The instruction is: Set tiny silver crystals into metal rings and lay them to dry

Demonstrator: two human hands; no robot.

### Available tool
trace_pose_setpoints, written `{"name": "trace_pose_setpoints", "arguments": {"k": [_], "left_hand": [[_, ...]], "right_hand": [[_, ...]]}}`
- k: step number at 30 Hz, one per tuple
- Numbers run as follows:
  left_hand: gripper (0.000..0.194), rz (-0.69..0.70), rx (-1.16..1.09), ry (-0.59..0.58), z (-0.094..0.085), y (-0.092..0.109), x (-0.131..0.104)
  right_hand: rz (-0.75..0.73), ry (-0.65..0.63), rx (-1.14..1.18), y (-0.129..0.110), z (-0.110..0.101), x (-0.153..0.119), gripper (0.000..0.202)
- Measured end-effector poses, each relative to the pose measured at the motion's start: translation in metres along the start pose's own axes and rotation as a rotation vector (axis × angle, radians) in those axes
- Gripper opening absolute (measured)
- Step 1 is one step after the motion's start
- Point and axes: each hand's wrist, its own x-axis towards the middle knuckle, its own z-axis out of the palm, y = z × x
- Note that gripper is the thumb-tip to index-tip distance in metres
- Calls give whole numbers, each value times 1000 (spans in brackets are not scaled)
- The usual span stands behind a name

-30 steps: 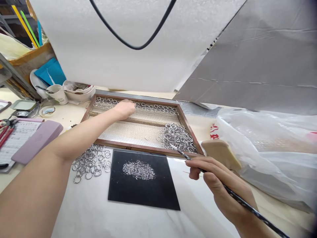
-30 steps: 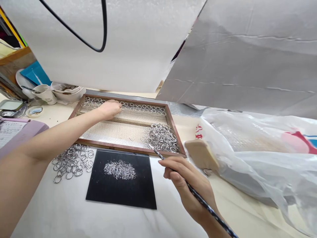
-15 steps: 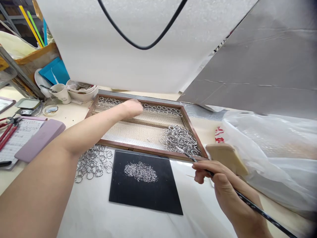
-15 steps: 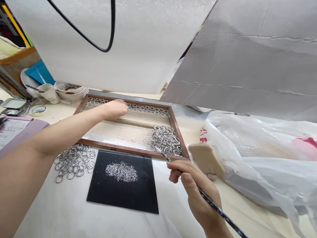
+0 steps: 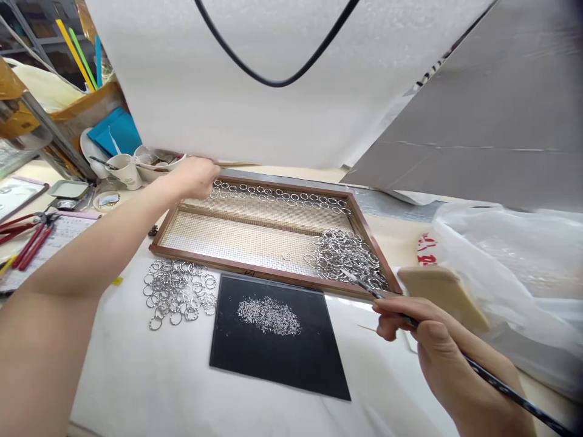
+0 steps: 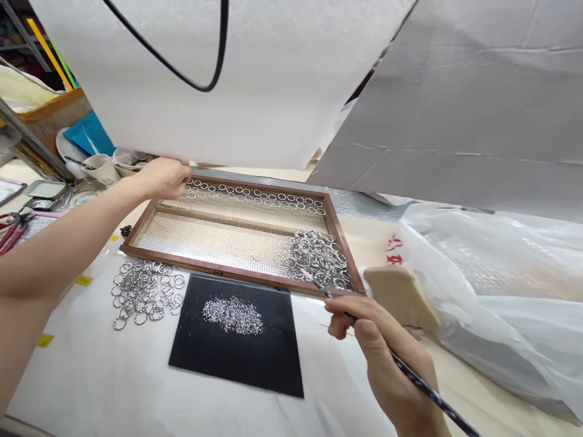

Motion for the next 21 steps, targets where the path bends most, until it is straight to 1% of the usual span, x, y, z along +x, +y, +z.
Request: {"name": "trace_pose_setpoints", "arguments": {"k": [1,3,5,8,11,14,18,21], "left_hand": [[26,10,26,7,3,-5,-7],[23,31,52,6,10,-8,-18],[23,101,66,-1,17,-4,-25],[22,144,67,5,24,8,-28],[23,141,62,25,28,20,-21],[26,99,48,55,33,26,-8],[27,-12,26,56,42,23,11],[27,-46,11,48,46,19,19]], "right_hand": [[25,-18,31,-3,0,0,26],[64,-29,61,-9,1,0,25],[74,-27,56,-12,1,-1,24],[54,-36,51,-11,0,-2,24],[17,-53,53,-9,-1,-2,24],[-9,-67,26,-12,-1,-1,24],[-44,-86,-23,-15,-1,1,23],[-47,-94,-35,-14,-2,1,23]]}}
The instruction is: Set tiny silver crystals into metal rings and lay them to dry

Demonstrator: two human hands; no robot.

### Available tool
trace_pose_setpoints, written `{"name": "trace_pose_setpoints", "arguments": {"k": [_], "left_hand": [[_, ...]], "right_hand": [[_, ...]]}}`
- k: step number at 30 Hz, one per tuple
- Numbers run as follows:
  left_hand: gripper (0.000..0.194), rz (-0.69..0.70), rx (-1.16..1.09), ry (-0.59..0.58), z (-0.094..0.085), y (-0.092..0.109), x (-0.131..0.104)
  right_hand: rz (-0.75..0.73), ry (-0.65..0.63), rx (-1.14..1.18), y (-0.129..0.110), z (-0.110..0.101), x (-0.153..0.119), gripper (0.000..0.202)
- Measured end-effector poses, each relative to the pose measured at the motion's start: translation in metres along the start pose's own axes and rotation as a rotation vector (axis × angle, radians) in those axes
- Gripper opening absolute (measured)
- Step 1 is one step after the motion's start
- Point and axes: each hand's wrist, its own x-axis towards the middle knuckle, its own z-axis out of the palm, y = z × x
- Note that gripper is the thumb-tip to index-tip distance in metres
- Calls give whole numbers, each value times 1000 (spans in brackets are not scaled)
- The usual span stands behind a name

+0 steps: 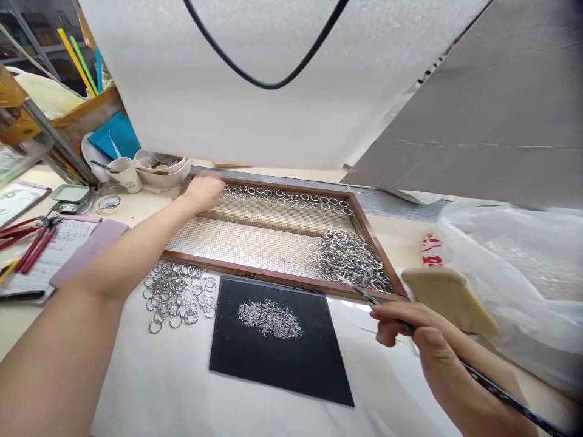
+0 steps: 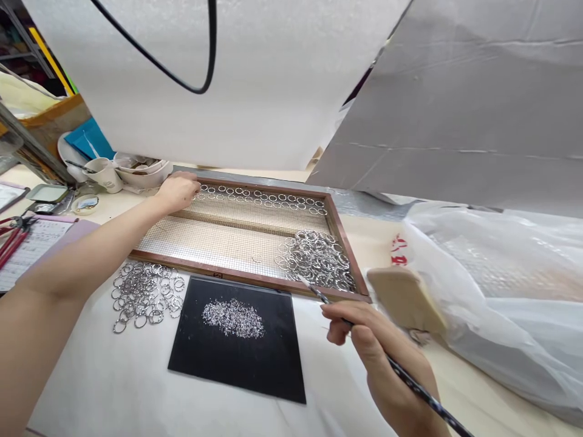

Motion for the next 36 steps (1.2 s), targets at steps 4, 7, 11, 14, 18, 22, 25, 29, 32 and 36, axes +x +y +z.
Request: {"name": "trace_pose_setpoints", "arguments": {"k": [4,7,11,14,18,22,25,29,32,36], "left_hand": [[28,43,-20,-20,-1,4,1],[26,105,-27,-40,-4,10,-3],[26,160,-21,-59,-8,15,-8],[24,174,-15,-67,-8,17,-9],[25,179,-10,-77,-9,20,-5],[27,161,-10,-83,-10,25,-2],[28,136,-20,-86,-10,24,-1],[36,35,-44,-49,-10,10,-5],[40,-36,-65,-20,-8,-2,-10],[39,-13,-102,-10,-4,-6,-19]], "right_hand": [[-7,-7,-1,2,0,-1,23],[-7,1,6,3,-1,-2,24],[-30,3,19,9,-2,-5,23],[-44,0,13,16,-2,-4,24],[-52,-21,29,22,-1,-3,25],[-50,-2,36,28,-2,-6,25],[-54,1,65,31,-2,-8,26],[-44,-3,31,25,-2,-6,25],[-22,-9,8,15,-2,-5,24],[-3,-10,-15,9,-2,-4,24]]}}
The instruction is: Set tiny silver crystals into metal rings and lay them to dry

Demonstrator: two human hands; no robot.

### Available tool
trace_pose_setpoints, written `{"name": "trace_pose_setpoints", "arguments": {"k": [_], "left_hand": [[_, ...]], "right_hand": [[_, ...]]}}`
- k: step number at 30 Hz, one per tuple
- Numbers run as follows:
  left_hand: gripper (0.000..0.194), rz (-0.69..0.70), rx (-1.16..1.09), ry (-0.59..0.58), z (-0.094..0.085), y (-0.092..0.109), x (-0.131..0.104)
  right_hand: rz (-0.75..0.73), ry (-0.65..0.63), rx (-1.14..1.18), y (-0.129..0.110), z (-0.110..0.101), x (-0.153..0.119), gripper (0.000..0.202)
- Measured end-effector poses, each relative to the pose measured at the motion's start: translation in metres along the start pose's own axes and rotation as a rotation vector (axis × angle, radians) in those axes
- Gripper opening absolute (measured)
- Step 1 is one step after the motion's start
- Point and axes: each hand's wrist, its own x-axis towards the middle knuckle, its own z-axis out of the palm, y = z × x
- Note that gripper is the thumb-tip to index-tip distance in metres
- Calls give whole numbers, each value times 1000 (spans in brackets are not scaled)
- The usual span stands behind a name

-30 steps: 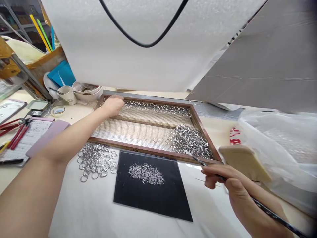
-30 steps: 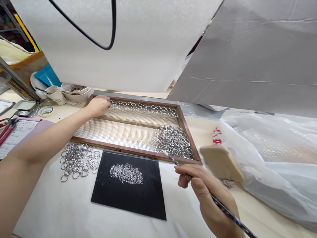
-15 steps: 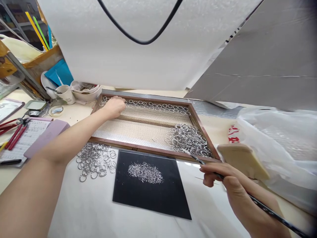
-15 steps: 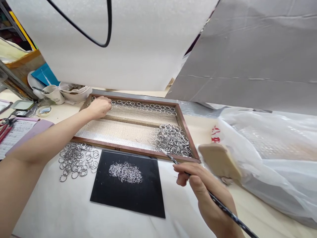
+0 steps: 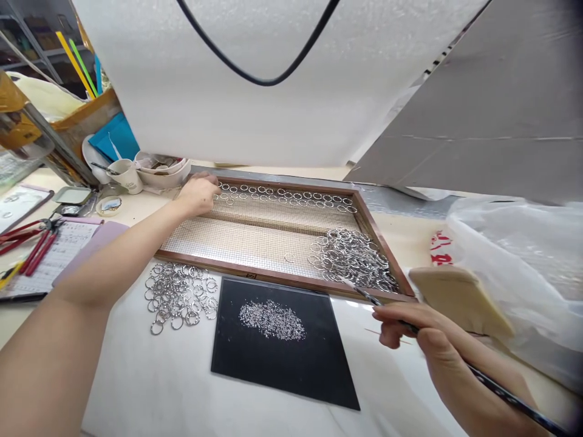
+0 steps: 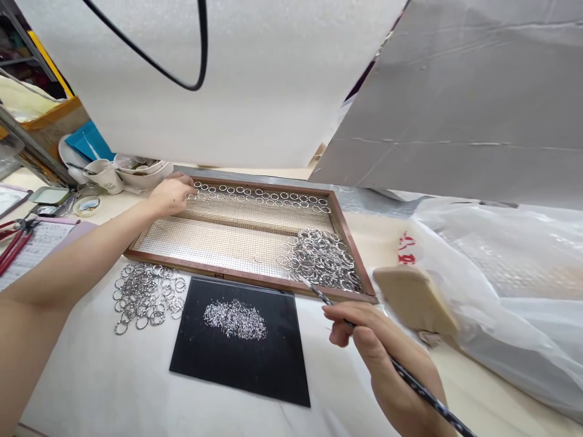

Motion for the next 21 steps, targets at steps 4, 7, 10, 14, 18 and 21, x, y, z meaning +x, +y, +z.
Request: {"name": "trace_pose_setpoints", "arguments": {"k": [4,7,10,14,18,21], "left_hand": [[34,45,-30,0,7,8,-8],[39,62,-46,-8,11,12,-12],[42,60,-64,-30,13,13,-13],[43,46,-89,-56,12,13,-11],[43,38,-105,-72,12,11,-8],[43,24,-110,-66,12,10,-5]], "right_hand": [[-2,-7,-13,1,0,1,24],[7,-10,-14,0,0,2,24],[19,0,-5,-1,-1,2,24],[10,-15,2,0,-1,1,24],[5,-25,-4,0,0,1,24],[14,-28,-15,-1,-1,2,24]]}}
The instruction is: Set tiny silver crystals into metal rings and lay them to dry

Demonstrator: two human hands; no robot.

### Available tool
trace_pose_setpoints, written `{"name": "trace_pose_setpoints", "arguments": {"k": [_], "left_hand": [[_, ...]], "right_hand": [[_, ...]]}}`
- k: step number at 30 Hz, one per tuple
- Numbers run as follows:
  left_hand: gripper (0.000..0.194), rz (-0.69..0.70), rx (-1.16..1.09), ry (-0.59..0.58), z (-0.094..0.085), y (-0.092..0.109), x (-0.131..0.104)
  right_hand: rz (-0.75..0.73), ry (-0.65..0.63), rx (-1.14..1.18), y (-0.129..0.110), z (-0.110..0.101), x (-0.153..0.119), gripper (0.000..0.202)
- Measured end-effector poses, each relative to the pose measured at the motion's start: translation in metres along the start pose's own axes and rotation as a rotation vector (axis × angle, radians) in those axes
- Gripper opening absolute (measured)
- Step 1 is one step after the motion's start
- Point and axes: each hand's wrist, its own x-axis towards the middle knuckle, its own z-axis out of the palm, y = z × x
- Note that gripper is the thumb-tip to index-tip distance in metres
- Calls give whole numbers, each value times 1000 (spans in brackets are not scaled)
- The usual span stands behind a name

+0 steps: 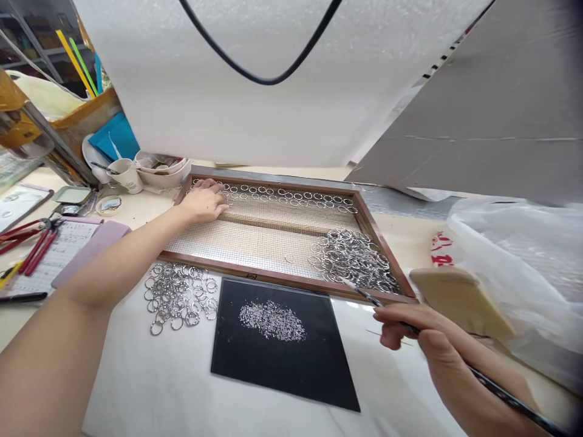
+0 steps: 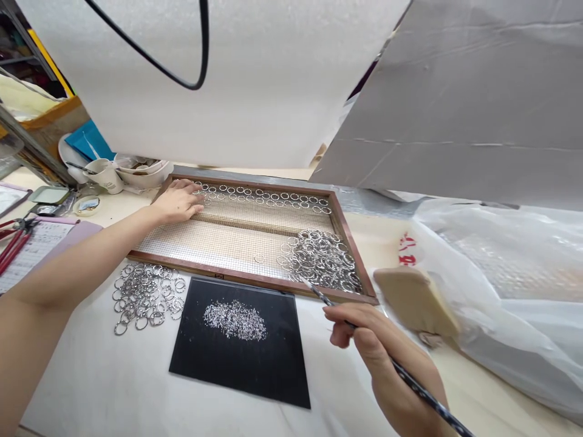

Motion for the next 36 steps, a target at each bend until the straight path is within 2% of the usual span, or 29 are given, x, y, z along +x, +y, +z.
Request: {"name": "trace_pose_setpoints", "arguments": {"k": [11,21,29,36], "left_hand": [[46,-63,-22,38,-4,-4,25],[46,-43,3,24,3,-7,25],[47,-40,4,6,-1,-7,28],[46,9,10,16,-2,0,25]], "right_hand": [[-20,12,-7,4,0,1,24],[-51,10,0,12,1,1,24],[-57,15,11,17,2,0,27],[-35,28,3,13,1,0,28]]}}
